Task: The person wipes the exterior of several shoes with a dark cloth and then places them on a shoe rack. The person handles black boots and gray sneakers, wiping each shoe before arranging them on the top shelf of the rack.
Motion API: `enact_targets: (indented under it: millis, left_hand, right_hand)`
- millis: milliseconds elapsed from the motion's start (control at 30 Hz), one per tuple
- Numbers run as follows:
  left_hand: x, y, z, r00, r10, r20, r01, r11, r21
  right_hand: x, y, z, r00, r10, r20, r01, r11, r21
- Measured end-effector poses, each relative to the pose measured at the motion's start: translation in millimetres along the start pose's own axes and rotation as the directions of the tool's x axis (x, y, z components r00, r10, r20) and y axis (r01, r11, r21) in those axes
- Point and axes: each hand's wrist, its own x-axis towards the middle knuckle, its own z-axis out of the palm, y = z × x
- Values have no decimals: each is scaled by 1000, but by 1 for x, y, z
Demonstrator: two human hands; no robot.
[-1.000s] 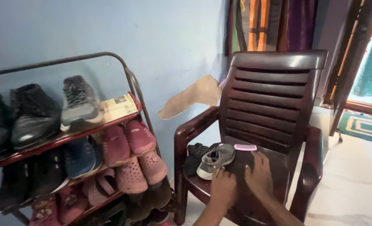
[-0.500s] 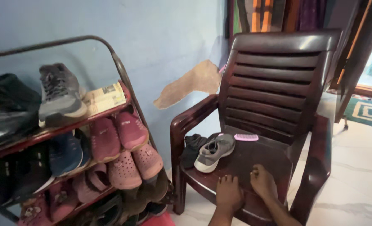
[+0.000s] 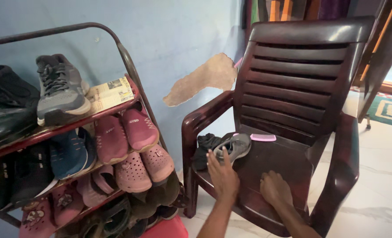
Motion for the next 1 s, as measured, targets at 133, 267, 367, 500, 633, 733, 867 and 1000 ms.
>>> enact_targets:
  millis: [133,267,367,500,633,733,867,1000]
  left_hand:
    - [28,-6,-10,910,-131,394,153,988,-25]
    - [11,-1,6,964,-61,258,93,989,-114]
    - [-23,0,15,981,95,169,-83,993,-79]
    - [-90,3,15,979,198,55,-194,979,-69]
    - [-127,26,9,954,297,-27,-297,939,-174]
    - [-132,39,4,930,356,96,-307,892,-332]
    - [-104,44,-3,940,303,157,-217,887,-408]
    - [-54,34,-6,996,-85,9,81,895,-438]
  right_hand:
    - [4,2,2,999,-35,-30,35,999,-20]
    - [6,4,4,997,57,-50,-53,996,75]
    - [9,14,10,972,171,-159,-118,947,298]
    - [19,39,26,937,279,-211,-118,820,560]
    - [22,50,33,931,363,40,-251,557,791]
    - [19,45,38,958,210,-195,-73,837,542]
    - [14,46,38,968,225,-113,-125,819,560]
    - [14,39,39,962,254,-95,-181,861,476]
